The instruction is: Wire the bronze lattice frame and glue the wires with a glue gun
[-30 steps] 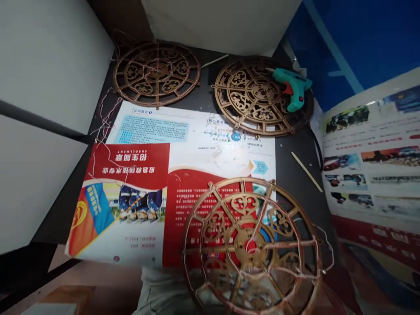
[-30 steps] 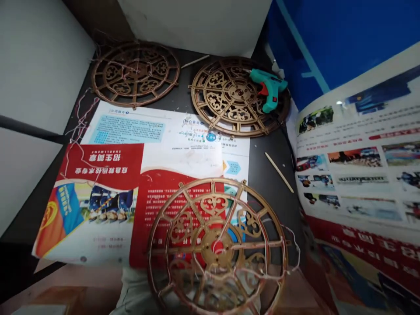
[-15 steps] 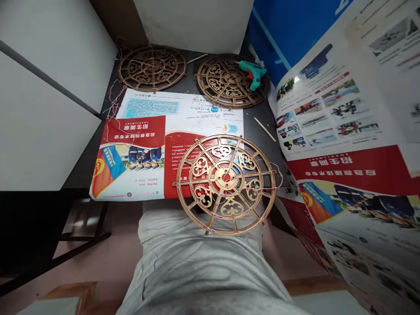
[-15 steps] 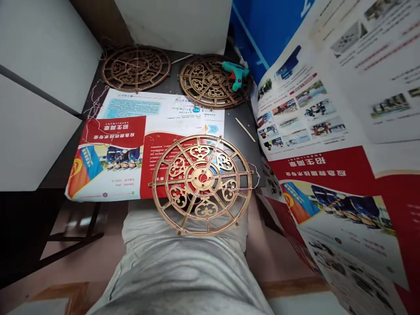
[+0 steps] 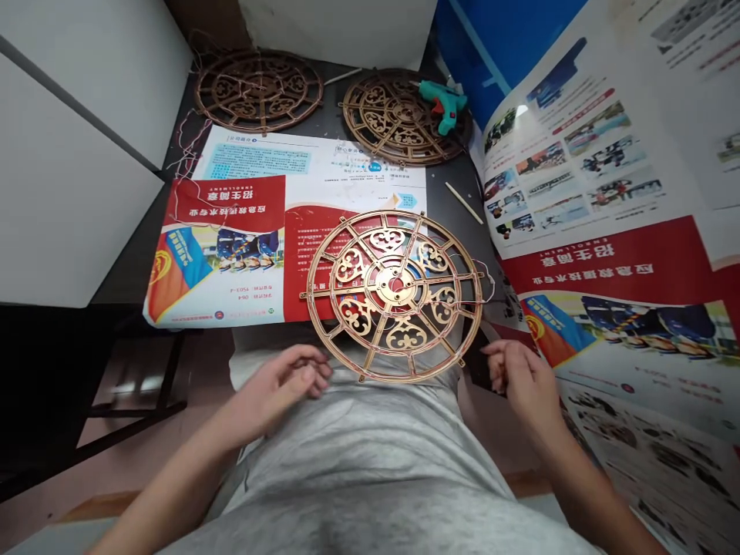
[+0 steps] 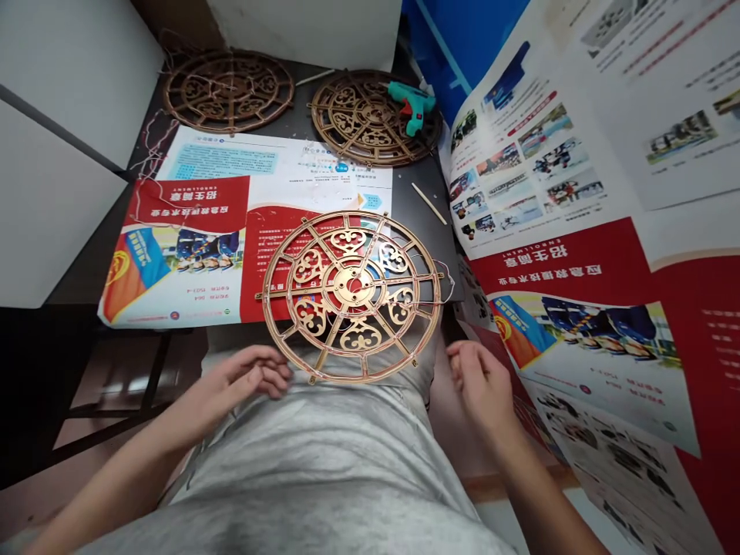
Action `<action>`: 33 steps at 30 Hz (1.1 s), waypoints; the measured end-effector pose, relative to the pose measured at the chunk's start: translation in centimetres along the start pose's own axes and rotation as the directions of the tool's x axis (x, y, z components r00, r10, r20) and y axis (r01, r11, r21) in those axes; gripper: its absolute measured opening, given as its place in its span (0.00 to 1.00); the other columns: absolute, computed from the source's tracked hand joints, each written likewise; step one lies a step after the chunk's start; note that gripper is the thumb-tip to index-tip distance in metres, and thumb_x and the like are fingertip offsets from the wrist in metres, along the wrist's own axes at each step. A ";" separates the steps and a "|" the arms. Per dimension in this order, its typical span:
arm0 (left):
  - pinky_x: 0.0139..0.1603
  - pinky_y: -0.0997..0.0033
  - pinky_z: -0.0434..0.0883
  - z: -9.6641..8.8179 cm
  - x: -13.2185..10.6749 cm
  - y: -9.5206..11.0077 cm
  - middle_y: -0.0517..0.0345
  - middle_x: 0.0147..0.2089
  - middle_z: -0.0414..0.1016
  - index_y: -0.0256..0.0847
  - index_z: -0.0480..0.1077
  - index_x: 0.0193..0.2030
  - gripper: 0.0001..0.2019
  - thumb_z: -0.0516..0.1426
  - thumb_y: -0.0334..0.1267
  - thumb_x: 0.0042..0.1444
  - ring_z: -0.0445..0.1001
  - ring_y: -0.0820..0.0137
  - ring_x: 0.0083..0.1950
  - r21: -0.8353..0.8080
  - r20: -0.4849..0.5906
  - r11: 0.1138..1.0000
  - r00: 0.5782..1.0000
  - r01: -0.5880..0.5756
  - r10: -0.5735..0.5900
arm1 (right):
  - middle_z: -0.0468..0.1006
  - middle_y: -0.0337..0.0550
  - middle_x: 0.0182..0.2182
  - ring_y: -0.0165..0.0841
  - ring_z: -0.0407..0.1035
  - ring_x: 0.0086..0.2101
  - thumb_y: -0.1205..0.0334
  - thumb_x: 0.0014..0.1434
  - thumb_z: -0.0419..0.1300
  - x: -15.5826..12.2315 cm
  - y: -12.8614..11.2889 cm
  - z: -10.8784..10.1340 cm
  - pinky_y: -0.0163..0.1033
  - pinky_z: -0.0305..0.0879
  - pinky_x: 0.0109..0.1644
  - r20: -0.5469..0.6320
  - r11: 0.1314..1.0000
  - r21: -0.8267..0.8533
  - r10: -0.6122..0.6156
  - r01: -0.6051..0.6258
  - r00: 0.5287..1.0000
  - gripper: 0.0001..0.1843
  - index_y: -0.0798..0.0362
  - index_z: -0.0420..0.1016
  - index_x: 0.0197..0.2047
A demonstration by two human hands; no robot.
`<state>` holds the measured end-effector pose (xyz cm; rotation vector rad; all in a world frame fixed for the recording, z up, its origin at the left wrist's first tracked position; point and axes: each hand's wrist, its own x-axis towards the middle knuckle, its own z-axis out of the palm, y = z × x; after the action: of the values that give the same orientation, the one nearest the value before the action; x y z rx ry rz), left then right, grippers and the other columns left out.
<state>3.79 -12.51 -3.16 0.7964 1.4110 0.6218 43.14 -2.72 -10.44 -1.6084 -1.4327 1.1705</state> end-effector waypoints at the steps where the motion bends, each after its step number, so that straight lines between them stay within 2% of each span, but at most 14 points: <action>1: 0.50 0.75 0.77 1.0 0.6 0.5 0.43 0.55 0.74 0.36 0.66 0.58 0.37 0.56 0.68 0.58 0.78 0.70 0.49 -0.096 0.092 0.995 0.995 -0.018 0.027 | 0.68 0.38 0.21 0.30 0.61 0.20 0.32 0.67 0.50 0.2 -1.3 0.5 0.35 0.57 0.21 0.115 0.983 0.176 0.042 -0.062 0.993 0.31 0.54 0.75 0.42; 3: 0.49 0.77 0.76 2.6 1.5 1.1 0.41 0.55 0.74 0.35 0.64 0.60 0.40 0.57 0.70 0.56 0.78 0.71 0.49 -0.194 0.177 0.980 0.982 -0.030 0.065 | 0.69 0.37 0.22 0.28 0.61 0.19 0.33 0.65 0.55 0.2 -3.5 1.9 0.34 0.58 0.21 0.248 0.939 0.318 0.049 -0.129 0.968 0.30 0.53 0.75 0.45; 5: 0.50 0.80 0.74 3.7 2.1 1.4 0.43 0.54 0.75 0.36 0.65 0.61 0.38 0.58 0.67 0.57 0.77 0.73 0.50 -0.190 0.195 0.982 0.979 -0.022 0.060 | 0.67 0.35 0.19 0.26 0.61 0.18 0.37 0.64 0.61 -0.3 -4.9 3.6 0.31 0.57 0.21 0.249 0.928 0.317 0.120 -0.198 0.961 0.25 0.53 0.75 0.44; 11: 0.46 0.81 0.75 4.7 2.6 1.4 0.46 0.48 0.78 0.35 0.67 0.54 0.30 0.58 0.62 0.60 0.79 0.74 0.45 -0.217 0.135 0.976 0.991 0.013 0.017 | 0.65 0.31 0.16 0.24 0.57 0.14 0.40 0.60 0.67 -1.3 -4.7 7.2 0.31 0.52 0.18 0.318 0.774 0.530 0.198 -0.347 0.927 0.22 0.52 0.72 0.38; 15: 0.43 0.77 0.78 4.1 2.9 0.6 0.45 0.43 0.78 0.33 0.68 0.49 0.33 0.61 0.65 0.56 0.80 0.71 0.41 -0.247 0.051 0.969 0.999 0.010 0.003 | 0.66 0.31 0.17 0.24 0.59 0.16 0.41 0.61 0.67 -1.4 -4.6 8.1 0.31 0.55 0.20 0.353 0.782 0.537 0.132 -0.316 0.926 0.21 0.52 0.73 0.39; 18: 0.35 0.78 0.77 3.3 2.7 -0.3 0.47 0.37 0.78 0.32 0.67 0.45 0.37 0.62 0.71 0.51 0.79 0.71 0.36 -0.183 -0.157 0.980 0.987 -0.072 0.043 | 0.67 0.32 0.17 0.24 0.60 0.16 0.41 0.61 0.66 -1.5 -5.0 8.8 0.31 0.56 0.20 0.376 0.807 0.513 0.096 -0.294 0.922 0.22 0.53 0.74 0.39; 20: 0.31 0.76 0.77 3.1 2.5 -0.7 0.49 0.37 0.78 0.34 0.65 0.46 0.38 0.64 0.70 0.48 0.78 0.71 0.34 -0.258 -0.280 0.956 0.958 -0.140 0.065 | 0.70 0.35 0.18 0.24 0.61 0.16 0.40 0.61 0.66 -1.7 -5.3 9.2 0.31 0.57 0.21 0.400 0.850 0.455 0.073 -0.267 0.913 0.23 0.54 0.75 0.37; 22: 0.31 0.72 0.79 3.2 2.6 -1.1 0.49 0.41 0.78 0.36 0.63 0.47 0.37 0.67 0.66 0.46 0.79 0.68 0.35 -0.424 -0.261 0.892 0.964 -0.156 0.044 | 0.74 0.38 0.20 0.24 0.62 0.17 0.39 0.61 0.65 -2.0 -5.4 9.7 0.31 0.57 0.21 0.444 0.884 0.393 0.059 -0.253 0.894 0.25 0.55 0.76 0.36; 24: 0.30 0.70 0.80 3.6 3.0 -1.3 0.46 0.44 0.79 0.35 0.63 0.50 0.37 0.70 0.60 0.46 0.80 0.65 0.37 -0.541 -0.160 0.834 0.987 -0.105 0.020 | 0.76 0.40 0.22 0.24 0.63 0.18 0.37 0.62 0.64 -2.2 -5.4 10.1 0.32 0.58 0.22 0.477 0.899 0.354 0.063 -0.257 0.877 0.26 0.56 0.78 0.37; 27: 0.29 0.71 0.79 4.2 3.7 -1.3 0.44 0.45 0.79 0.32 0.65 0.54 0.36 0.72 0.51 0.45 0.82 0.62 0.37 -0.563 -0.110 0.821 0.993 -0.094 0.038 | 0.76 0.41 0.23 0.25 0.64 0.19 0.36 0.63 0.61 -2.2 -5.3 10.1 0.33 0.58 0.23 0.489 0.924 0.292 0.076 -0.246 0.869 0.27 0.55 0.77 0.33; 29: 0.27 0.71 0.79 4.3 4.1 -1.1 0.43 0.44 0.79 0.31 0.66 0.50 0.33 0.72 0.50 0.45 0.82 0.61 0.36 -0.553 -0.128 0.825 0.990 -0.118 0.056 | 0.75 0.40 0.21 0.25 0.63 0.19 0.39 0.65 0.60 -2.2 -5.3 9.7 0.33 0.57 0.24 0.434 0.968 0.211 0.035 -0.139 0.900 0.27 0.55 0.75 0.28; 31: 0.26 0.71 0.78 4.3 4.2 -1.0 0.42 0.43 0.80 0.29 0.68 0.45 0.31 0.72 0.50 0.45 0.81 0.61 0.35 -0.548 -0.132 0.828 0.990 -0.120 0.056 | 0.72 0.38 0.21 0.25 0.63 0.21 0.48 0.67 0.62 -2.2 -5.5 8.9 0.34 0.58 0.27 0.249 0.986 0.101 -0.155 0.133 0.956 0.22 0.54 0.75 0.27; 32: 0.26 0.71 0.78 4.3 4.2 -0.9 0.42 0.42 0.80 0.29 0.68 0.44 0.30 0.72 0.51 0.45 0.81 0.62 0.34 -0.546 -0.129 0.830 0.990 -0.114 0.051 | 0.71 0.37 0.21 0.25 0.62 0.22 0.54 0.66 0.63 -2.2 -5.8 8.5 0.34 0.58 0.28 0.130 0.949 0.034 -0.315 0.313 0.940 0.17 0.54 0.75 0.28; 33: 0.26 0.71 0.79 4.3 4.2 -0.9 0.42 0.42 0.80 0.28 0.69 0.44 0.30 0.72 0.51 0.45 0.81 0.62 0.34 -0.545 -0.124 0.831 0.991 -0.107 0.046 | 0.70 0.36 0.22 0.25 0.62 0.24 0.60 0.65 0.64 -2.2 -6.1 8.1 0.34 0.57 0.29 0.033 0.875 -0.039 -0.482 0.483 0.876 0.11 0.53 0.75 0.30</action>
<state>8.34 -10.22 -6.49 0.3576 1.2015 1.0882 33.37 -4.52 -7.42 -1.1622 -1.7561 0.8656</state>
